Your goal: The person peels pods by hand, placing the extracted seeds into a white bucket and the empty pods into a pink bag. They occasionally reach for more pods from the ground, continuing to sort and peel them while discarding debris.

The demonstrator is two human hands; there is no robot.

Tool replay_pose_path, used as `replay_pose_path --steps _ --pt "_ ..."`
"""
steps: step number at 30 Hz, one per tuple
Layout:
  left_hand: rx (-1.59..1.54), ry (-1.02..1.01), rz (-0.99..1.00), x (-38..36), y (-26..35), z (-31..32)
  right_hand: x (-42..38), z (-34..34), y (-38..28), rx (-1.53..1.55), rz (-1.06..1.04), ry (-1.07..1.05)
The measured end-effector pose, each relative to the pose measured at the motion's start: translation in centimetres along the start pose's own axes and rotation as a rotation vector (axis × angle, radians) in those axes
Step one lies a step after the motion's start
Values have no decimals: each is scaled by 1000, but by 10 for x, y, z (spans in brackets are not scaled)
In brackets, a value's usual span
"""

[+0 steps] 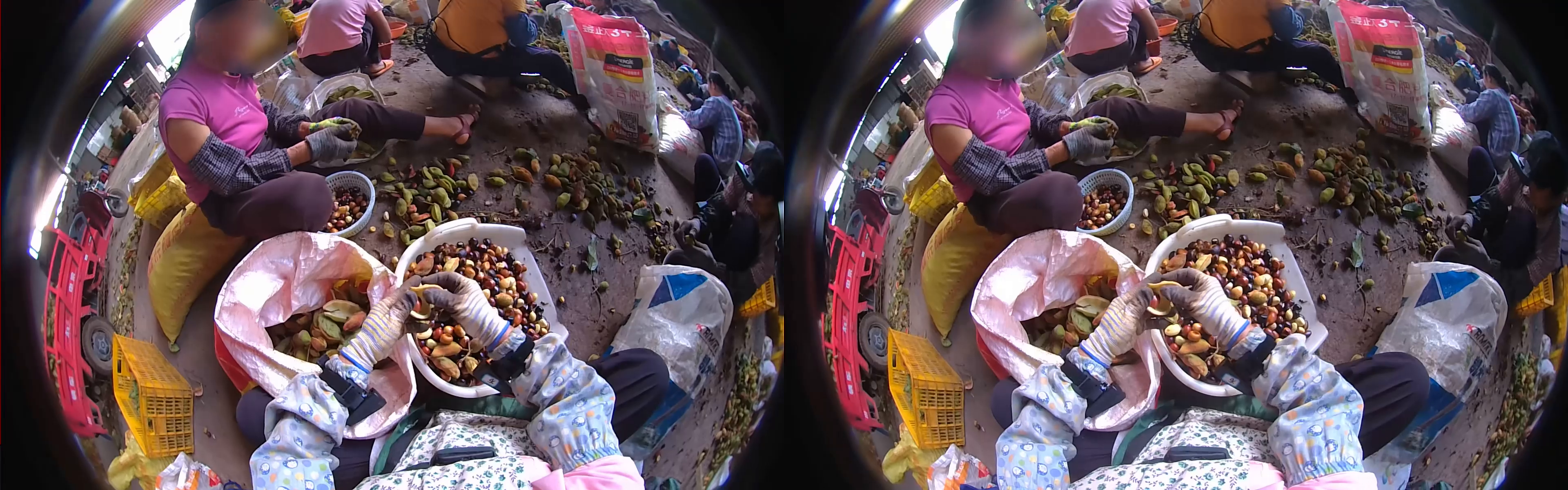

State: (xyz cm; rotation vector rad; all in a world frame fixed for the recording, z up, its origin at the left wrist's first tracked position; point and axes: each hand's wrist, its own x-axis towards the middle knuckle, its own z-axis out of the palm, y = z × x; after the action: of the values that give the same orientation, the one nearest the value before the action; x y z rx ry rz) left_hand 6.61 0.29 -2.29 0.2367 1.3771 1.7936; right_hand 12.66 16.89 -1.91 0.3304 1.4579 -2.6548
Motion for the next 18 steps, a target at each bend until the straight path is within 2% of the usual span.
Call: replay_pose_path --steps 1,3,4,6,8,10,13,14,16,17,18 --pt "32 10 45 1 0 0 3 0 9 -43 -25 42" --pt "335 25 212 6 -1 -1 7 0 20 -59 -3 81" --pt "485 31 297 8 -3 -1 1 8 20 117 -24 72" --pt "462 45 289 8 -7 -3 -1 4 24 96 -9 42" --pt "461 24 279 0 7 8 -3 8 17 246 1 -18" --pt "527 39 332 -3 16 12 -8 17 -4 131 -4 -25" --pt "516 -62 304 -3 16 9 -1 13 8 4 77 58" --pt "665 -82 455 7 -4 -2 8 9 31 -40 -126 108" --pt "947 -39 452 -1 2 11 7 8 54 132 -215 187" --pt "903 -27 425 -1 1 14 9 4 60 208 -187 179" --pt "837 -3 382 1 -4 12 9 3 58 143 -109 184"
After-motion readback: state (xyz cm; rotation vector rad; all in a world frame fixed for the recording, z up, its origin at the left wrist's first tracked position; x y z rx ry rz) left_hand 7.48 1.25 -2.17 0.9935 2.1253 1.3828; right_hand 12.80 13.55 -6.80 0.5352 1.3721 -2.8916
